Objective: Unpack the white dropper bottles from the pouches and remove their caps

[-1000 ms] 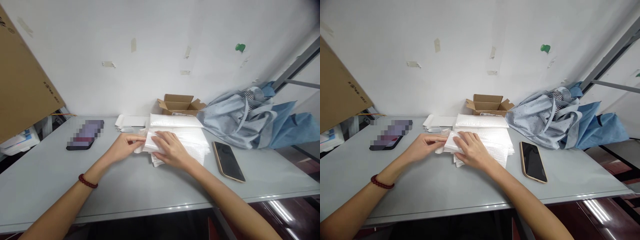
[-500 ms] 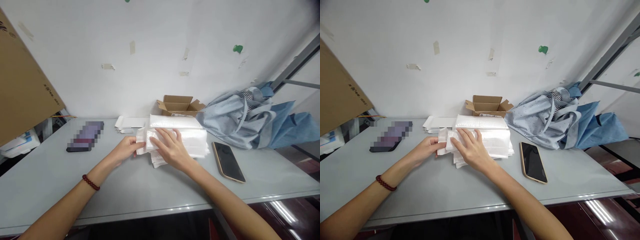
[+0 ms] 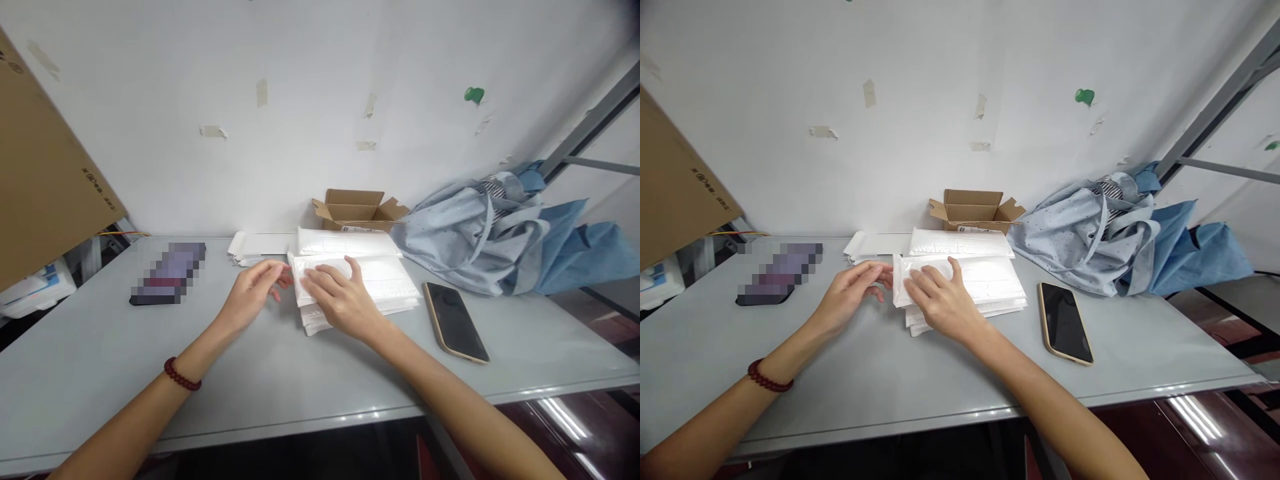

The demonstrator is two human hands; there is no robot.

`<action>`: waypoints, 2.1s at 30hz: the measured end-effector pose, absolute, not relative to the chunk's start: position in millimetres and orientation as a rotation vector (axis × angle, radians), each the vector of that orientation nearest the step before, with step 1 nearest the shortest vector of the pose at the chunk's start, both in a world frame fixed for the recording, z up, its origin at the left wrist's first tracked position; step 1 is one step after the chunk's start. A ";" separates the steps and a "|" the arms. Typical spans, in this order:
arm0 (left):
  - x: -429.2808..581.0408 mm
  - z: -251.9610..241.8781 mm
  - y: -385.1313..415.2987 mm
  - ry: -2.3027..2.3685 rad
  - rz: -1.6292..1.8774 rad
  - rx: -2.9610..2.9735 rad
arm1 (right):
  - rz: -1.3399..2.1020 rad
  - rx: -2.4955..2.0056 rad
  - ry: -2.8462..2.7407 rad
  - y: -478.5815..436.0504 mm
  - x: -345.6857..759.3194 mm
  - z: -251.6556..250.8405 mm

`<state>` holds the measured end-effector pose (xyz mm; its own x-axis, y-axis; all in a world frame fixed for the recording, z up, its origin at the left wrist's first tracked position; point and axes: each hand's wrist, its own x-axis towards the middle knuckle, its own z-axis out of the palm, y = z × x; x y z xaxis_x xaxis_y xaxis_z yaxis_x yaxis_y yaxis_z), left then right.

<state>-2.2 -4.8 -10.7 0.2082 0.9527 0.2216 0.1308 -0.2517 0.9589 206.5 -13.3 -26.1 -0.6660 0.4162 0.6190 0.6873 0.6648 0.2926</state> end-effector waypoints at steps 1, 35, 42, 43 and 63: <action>-2.6 -11.7 -5.3 1.073 1.163 1.661 | -0.710 -0.854 -2.364 -13.5 206.4 -25.7; 13.4 -28.7 10.9 0.986 1.093 1.188 | -0.699 -1.223 -2.347 -12.4 196.8 -28.3; -42.8 -38.1 55.8 1.602 1.409 1.545 | -0.665 -1.265 -2.314 -13.2 198.8 -25.5; -55.0 -40.9 65.3 1.744 1.432 1.554 | -0.665 -1.267 -2.311 -13.3 199.0 -25.2; -88.8 -24.5 90.4 1.506 2.057 0.933 | -0.678 -1.262 -2.294 -11.9 201.8 -26.2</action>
